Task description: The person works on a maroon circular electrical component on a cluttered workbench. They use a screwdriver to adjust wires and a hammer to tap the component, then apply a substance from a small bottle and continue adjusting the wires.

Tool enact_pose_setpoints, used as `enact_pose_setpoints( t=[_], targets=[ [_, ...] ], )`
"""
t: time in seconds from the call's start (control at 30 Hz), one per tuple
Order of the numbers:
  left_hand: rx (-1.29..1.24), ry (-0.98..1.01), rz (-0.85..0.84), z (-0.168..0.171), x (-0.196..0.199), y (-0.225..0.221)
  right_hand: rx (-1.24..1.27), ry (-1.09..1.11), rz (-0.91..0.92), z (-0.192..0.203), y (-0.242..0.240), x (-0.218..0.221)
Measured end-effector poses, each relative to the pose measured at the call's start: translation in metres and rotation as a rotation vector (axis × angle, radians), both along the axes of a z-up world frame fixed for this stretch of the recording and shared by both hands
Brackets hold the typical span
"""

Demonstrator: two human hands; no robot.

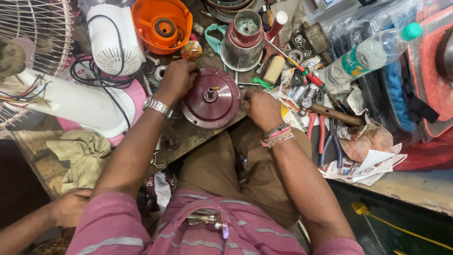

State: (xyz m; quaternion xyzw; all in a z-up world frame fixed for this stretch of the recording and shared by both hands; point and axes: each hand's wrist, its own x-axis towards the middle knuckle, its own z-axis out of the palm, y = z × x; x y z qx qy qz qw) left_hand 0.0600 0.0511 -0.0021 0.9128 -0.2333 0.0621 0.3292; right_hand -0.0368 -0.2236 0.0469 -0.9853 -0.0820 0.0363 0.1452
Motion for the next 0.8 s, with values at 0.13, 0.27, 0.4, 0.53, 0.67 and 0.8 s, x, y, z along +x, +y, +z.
enact_pose_setpoints(
  t=[0.13,0.27,0.4,0.53,0.67,0.8],
  targets=[
    [-0.100,0.015,-0.011,-0.0004,-0.0012,0.0015,-0.004,-0.021,0.011,-0.0019,-0.0014,-0.0004],
    [-0.032,0.021,0.011,-0.0018,0.0006,0.0024,0.009,-0.044,0.023,-0.0029,-0.0012,-0.0001],
    [-0.097,0.022,-0.050,-0.0024,0.0047,0.0025,-0.011,-0.023,0.007,-0.0028,-0.0025,-0.0011],
    [0.039,0.124,0.062,-0.0011,0.0039,0.0020,-0.015,-0.014,0.002,-0.0025,-0.0009,-0.0014],
    [0.035,0.070,0.007,0.0009,0.0005,0.0006,-0.019,-0.016,0.003,-0.0016,-0.0010,-0.0016],
    [-0.171,-0.070,-0.053,0.0007,-0.0036,0.0019,0.001,-0.002,-0.012,-0.0011,-0.0009,-0.0021]
  ],
)
